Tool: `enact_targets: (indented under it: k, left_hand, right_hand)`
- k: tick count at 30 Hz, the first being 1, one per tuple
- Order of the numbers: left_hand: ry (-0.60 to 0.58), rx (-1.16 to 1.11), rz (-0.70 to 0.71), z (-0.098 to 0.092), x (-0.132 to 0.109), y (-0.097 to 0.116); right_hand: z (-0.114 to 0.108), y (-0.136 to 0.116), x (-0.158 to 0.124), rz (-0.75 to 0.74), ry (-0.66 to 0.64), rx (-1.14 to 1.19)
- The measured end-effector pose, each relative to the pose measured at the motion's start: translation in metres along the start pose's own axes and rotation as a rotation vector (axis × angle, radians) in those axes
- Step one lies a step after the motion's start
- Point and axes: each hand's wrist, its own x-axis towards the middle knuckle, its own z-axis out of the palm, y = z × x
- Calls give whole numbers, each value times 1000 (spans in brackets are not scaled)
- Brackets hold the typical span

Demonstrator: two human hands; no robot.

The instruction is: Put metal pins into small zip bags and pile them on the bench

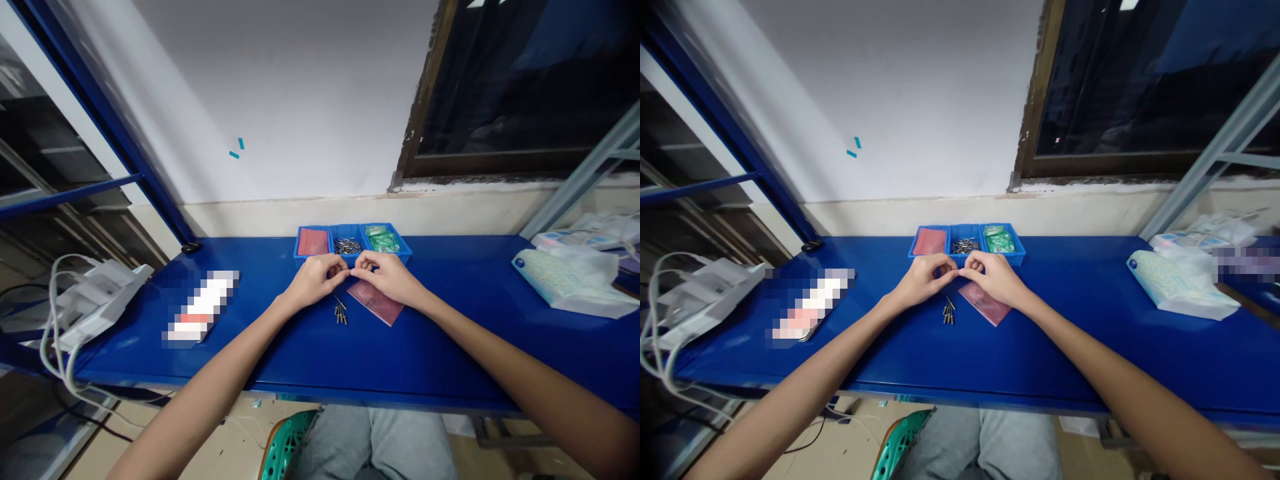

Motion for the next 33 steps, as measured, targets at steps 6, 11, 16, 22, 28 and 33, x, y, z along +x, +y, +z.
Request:
enact_targets:
  k: [6,11,16,22,28,33]
  left_hand:
    - [97,-49,-27,1,0,-1]
    - [111,50,62,2,-1,-1]
    - [31,213,172,0,-3,0]
    - [36,213,136,2,-4,-1]
    - [135,173,125,3,-2,3]
    - [222,19,46,6,0,7]
  right_hand:
    - [-2,-2,0,-24,-61,-25]
    - [5,1,-2,63,-79,24]
    - [9,-2,-4,83,-43,69]
    - [9,-8,-4,54,-25,40]
    - [7,0,-1,64,14,134]
    - [8,-2,-1,74,-83,241]
